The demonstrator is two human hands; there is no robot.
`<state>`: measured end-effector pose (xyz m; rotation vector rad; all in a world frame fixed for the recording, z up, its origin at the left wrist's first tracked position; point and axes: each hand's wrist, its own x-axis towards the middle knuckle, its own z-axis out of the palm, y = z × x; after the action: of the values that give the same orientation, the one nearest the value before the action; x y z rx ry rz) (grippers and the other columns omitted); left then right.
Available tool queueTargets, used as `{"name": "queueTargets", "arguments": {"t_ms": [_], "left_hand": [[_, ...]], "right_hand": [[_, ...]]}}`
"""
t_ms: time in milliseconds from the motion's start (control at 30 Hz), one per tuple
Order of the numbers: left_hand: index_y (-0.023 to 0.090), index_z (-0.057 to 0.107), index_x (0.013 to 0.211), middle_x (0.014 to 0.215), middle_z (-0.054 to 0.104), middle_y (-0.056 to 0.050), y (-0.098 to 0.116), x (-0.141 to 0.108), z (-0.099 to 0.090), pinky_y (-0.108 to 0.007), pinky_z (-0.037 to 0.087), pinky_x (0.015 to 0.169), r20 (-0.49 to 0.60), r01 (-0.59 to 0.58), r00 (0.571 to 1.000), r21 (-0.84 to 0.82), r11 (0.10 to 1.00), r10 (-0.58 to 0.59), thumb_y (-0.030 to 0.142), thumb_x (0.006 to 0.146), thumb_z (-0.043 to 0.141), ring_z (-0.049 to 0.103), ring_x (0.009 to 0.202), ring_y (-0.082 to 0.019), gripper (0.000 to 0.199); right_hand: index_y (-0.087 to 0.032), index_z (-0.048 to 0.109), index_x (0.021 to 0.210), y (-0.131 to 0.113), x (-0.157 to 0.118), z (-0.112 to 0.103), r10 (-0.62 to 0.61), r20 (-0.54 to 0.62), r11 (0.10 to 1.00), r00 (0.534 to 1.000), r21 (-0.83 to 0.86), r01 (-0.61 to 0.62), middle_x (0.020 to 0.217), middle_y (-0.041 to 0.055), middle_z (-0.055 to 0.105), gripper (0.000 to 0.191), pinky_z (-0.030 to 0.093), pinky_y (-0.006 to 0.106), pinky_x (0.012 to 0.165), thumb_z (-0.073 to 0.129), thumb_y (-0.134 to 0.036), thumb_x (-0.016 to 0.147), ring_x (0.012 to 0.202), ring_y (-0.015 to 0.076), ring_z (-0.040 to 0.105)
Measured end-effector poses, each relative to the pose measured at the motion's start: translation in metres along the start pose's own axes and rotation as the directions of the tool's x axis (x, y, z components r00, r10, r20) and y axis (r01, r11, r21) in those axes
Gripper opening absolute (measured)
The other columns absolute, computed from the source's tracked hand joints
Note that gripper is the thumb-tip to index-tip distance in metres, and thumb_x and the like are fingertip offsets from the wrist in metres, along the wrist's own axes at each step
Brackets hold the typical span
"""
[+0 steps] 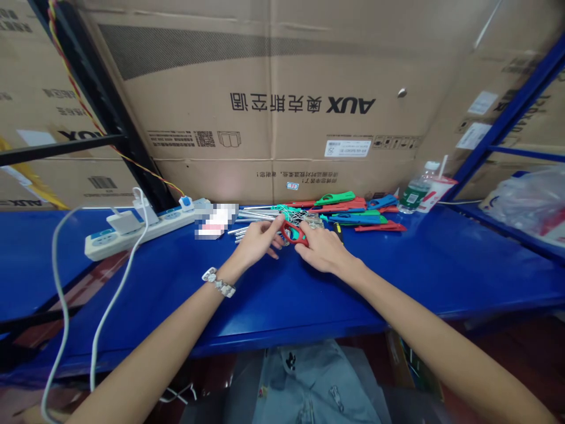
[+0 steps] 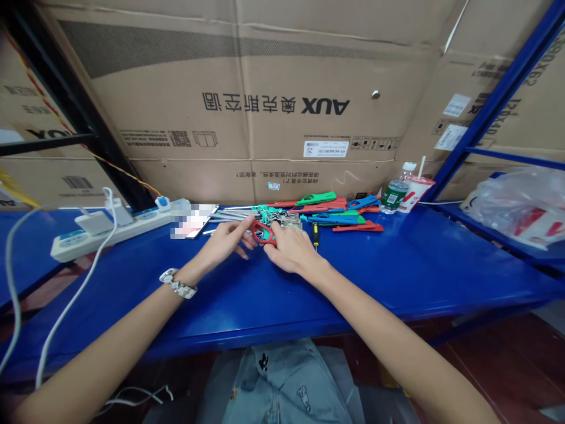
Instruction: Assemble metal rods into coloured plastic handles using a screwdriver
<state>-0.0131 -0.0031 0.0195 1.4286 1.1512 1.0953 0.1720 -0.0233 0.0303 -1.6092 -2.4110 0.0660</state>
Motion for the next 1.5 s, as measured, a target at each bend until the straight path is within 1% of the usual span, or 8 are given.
{"name": "queueTargets", "arguments": {"t_ms": [133,267,500,700,967,1167,1333,1500], "left_hand": [[0.016,0.068,0.077,0.081,0.074,-0.009,-0.007,-0.001,0.021,-0.032,0.057,0.073,-0.083,-0.088,0.994,-0.265,0.960,0.069,0.059,0.083,0.071,0.071,0.078,-0.020,0.043],[0.019,0.065,0.084,0.087,0.076,-0.008,-0.007,-0.003,0.034,-0.036,0.056,0.081,-0.105,-0.080,0.994,-0.480,0.873,0.033,0.058,0.083,0.067,0.072,0.089,-0.024,0.039],[0.024,0.045,0.074,0.064,0.054,0.002,0.002,-0.002,0.034,-0.035,0.055,0.081,-0.202,-0.177,0.976,-0.498,0.849,0.085,0.051,0.092,0.056,0.069,0.084,-0.020,0.035],[0.025,0.038,0.075,0.062,0.040,0.003,0.011,0.000,0.028,-0.038,0.054,0.079,-0.161,-0.137,0.985,-0.482,0.865,0.066,0.058,0.096,0.049,0.059,0.073,-0.018,0.041],[0.022,0.055,0.087,0.079,0.066,-0.005,0.009,-0.002,0.026,-0.036,0.054,0.073,-0.035,-0.008,0.999,-0.497,0.868,-0.011,0.063,0.084,0.059,0.067,0.084,-0.022,0.042],[0.022,0.051,0.075,0.060,0.054,0.003,0.007,-0.001,0.030,-0.033,0.053,0.074,-0.065,-0.030,0.998,-0.547,0.836,-0.006,0.065,0.085,0.066,0.067,0.075,-0.019,0.047],[0.021,0.049,0.071,0.053,0.043,0.007,0.011,0.000,0.030,-0.030,0.053,0.075,-0.034,-0.099,0.995,-0.599,0.795,0.098,0.055,0.086,0.073,0.065,0.070,-0.016,0.044],[0.019,0.062,0.085,0.069,0.064,0.001,0.011,-0.002,0.031,-0.030,0.055,0.077,-0.014,-0.015,1.000,-0.651,0.759,0.008,0.046,0.088,0.071,0.069,0.076,-0.017,0.029]], "right_hand": [[-0.015,0.051,0.123,-0.014,-0.006,0.008,0.000,0.001,0.995,1.000,0.099,0.000,0.098,0.0145,0.074,0.037,0.042,0.037,0.069,0.044,-0.035,0.093,0.083,0.0297,0.068],[-0.014,0.046,0.128,-0.028,-0.008,0.014,0.019,0.017,0.975,1.000,0.223,-0.022,0.099,0.0149,0.074,0.040,0.044,0.037,0.068,0.043,-0.034,0.093,0.083,0.0303,0.069],[-0.016,0.045,0.132,-0.038,-0.003,0.026,0.008,-0.027,0.887,1.000,0.462,0.005,0.097,0.0129,0.073,0.044,0.047,0.036,0.069,0.050,-0.031,0.090,0.079,0.0266,0.067],[-0.020,0.055,0.093,-0.033,0.000,0.032,-0.046,-0.100,0.720,0.994,0.687,0.102,0.085,0.0037,0.067,0.012,0.046,0.031,0.066,0.056,-0.031,0.089,0.069,0.0177,0.058],[-0.020,0.056,0.108,-0.030,-0.002,0.034,0.011,-0.104,0.802,0.995,0.595,0.053,0.081,0.0037,0.067,0.022,0.044,0.032,0.064,0.052,-0.029,0.089,0.069,0.0207,0.059],[-0.013,0.046,0.132,-0.040,-0.005,0.031,0.057,-0.035,0.908,0.998,0.417,-0.037,0.092,0.0127,0.072,0.046,0.047,0.035,0.068,0.051,-0.031,0.090,0.076,0.0264,0.067],[-0.014,0.043,0.136,-0.041,-0.008,0.033,0.039,-0.062,0.878,0.997,0.479,-0.004,0.096,0.0126,0.073,0.049,0.048,0.036,0.069,0.050,-0.031,0.091,0.077,0.0270,0.068],[-0.018,0.047,0.130,-0.036,-0.002,0.039,0.032,-0.133,0.800,0.991,0.598,0.054,0.094,0.0089,0.071,0.042,0.050,0.036,0.071,0.052,-0.026,0.089,0.080,0.0255,0.068]]}}
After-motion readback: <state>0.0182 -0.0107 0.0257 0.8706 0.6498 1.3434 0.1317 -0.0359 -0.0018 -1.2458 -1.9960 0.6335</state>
